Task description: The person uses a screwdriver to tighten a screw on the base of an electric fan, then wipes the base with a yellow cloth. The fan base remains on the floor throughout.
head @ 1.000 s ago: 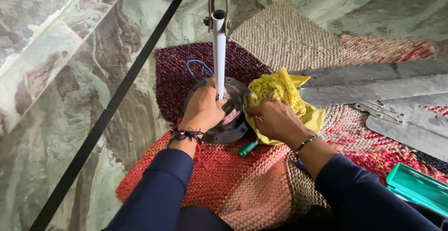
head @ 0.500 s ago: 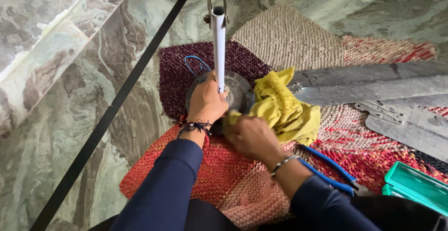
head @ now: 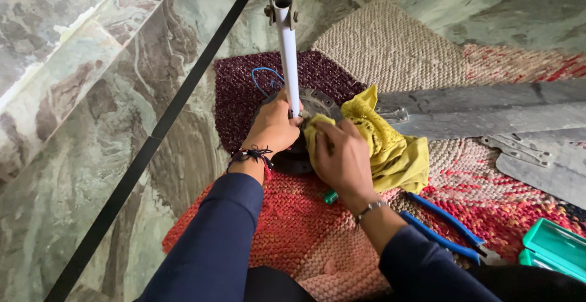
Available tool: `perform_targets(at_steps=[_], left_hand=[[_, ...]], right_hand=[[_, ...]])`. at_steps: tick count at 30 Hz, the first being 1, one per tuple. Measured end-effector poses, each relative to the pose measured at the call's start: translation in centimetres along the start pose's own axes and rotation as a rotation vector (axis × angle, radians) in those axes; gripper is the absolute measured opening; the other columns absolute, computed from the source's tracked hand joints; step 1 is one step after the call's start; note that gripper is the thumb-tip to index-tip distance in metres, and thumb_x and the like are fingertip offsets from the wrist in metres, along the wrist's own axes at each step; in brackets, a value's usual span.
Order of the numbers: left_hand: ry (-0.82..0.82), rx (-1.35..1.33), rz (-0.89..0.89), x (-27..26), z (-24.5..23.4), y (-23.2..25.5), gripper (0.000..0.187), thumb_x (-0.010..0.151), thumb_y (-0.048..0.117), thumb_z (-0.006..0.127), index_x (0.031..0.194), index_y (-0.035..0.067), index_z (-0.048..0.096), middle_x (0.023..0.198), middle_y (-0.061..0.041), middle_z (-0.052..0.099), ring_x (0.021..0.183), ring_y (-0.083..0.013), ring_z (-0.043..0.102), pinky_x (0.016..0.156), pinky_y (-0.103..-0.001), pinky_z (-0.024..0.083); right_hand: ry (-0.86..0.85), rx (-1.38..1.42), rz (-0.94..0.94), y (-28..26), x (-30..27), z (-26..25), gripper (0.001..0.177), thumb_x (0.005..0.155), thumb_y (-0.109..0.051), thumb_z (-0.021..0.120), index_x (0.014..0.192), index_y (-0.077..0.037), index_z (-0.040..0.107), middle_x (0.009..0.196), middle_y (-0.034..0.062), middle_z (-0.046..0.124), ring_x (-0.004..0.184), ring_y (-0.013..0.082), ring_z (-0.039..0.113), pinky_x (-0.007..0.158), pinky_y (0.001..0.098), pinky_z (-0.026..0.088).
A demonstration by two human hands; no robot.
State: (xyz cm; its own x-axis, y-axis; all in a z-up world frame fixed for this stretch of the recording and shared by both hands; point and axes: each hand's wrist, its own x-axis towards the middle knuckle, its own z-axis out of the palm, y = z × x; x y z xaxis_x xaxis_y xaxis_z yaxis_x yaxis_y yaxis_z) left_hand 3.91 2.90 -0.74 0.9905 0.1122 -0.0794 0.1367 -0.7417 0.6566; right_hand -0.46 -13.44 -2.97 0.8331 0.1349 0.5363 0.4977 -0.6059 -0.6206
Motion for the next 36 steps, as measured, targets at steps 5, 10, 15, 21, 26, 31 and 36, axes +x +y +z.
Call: perform_targets(at_steps=[5,10,15,21,26,31,36], left_hand=[[0.009,0.005,0.064,0.3,0.1,-0.3,0.029,0.087,0.007,0.066,0.114,0.011,0.057,0.102,-0.016,0.073,0.100,-0.0363,0.071,0.088,-0.046,0.057],[-0.016,-0.019,0.125,0.2,-0.4,-0.2,0.028,0.088,0.009,0.066,0.114,0.010,0.056,0.098,-0.016,0.074,0.097,-0.0365,0.073,0.086,-0.046,0.058],[-0.003,0.060,0.147,0.4,-0.7,-0.7,0.035,0.085,0.006,0.066,0.118,0.010,0.058,0.101,-0.018,0.074,0.099,-0.0398,0.070,0.087,-0.048,0.056],[-0.050,0.070,0.118,0.9,-0.6,-0.8,0.048,0.089,0.009,0.062,0.135,0.010,0.048,0.106,-0.018,0.073,0.101,-0.0382,0.071,0.091,-0.045,0.057],[-0.056,0.113,0.114,0.1,-1.3,0.0,0.051,0.088,0.024,0.074,0.132,0.010,0.053,0.109,-0.018,0.074,0.105,-0.0372,0.071,0.093,-0.044,0.058],[-0.080,0.075,0.108,-0.4,-1.6,0.3,0.071,0.084,0.019,0.076,0.144,0.013,0.039,0.112,-0.018,0.071,0.107,-0.0394,0.068,0.093,-0.046,0.055],[-0.063,0.068,0.129,-0.4,-1.1,0.1,0.089,0.080,0.009,0.075,0.153,0.014,0.024,0.114,-0.019,0.070,0.109,-0.0417,0.065,0.095,-0.046,0.054]], right_hand=[[-0.146,-0.160,-0.054,0.6,0.8,1.0,0.020,0.094,-0.018,0.067,0.108,-0.009,0.077,0.093,0.0123,0.060,0.086,0.0299,0.059,0.073,0.0449,0.046],[-0.161,-0.254,-0.216,2.1,1.9,-0.2,0.025,0.088,-0.025,0.069,0.109,-0.015,0.079,0.104,0.0113,0.060,0.097,0.0311,0.055,0.081,0.0465,0.040],[-0.266,-0.263,-0.113,3.2,4.3,1.5,0.025,0.089,-0.020,0.067,0.109,-0.019,0.080,0.103,0.0097,0.061,0.097,0.0314,0.060,0.082,0.0463,0.042],[-0.294,-0.101,-0.055,4.8,6.5,2.8,0.024,0.096,-0.017,0.062,0.114,-0.015,0.079,0.103,0.0130,0.062,0.098,0.0319,0.062,0.087,0.0448,0.049],[-0.257,-0.122,0.002,5.1,7.3,4.1,0.027,0.092,-0.014,0.062,0.112,-0.013,0.080,0.100,0.0145,0.064,0.102,0.0353,0.059,0.093,0.0458,0.047],[-0.189,-0.126,-0.144,5.3,4.8,4.0,0.031,0.091,-0.014,0.061,0.117,-0.012,0.076,0.133,0.0077,0.066,0.127,0.0348,0.051,0.097,0.0530,0.042],[-0.152,-0.183,-0.205,4.5,1.9,2.7,0.043,0.091,-0.022,0.065,0.132,-0.010,0.070,0.145,0.0090,0.058,0.128,0.0355,0.049,0.098,0.0547,0.037]])
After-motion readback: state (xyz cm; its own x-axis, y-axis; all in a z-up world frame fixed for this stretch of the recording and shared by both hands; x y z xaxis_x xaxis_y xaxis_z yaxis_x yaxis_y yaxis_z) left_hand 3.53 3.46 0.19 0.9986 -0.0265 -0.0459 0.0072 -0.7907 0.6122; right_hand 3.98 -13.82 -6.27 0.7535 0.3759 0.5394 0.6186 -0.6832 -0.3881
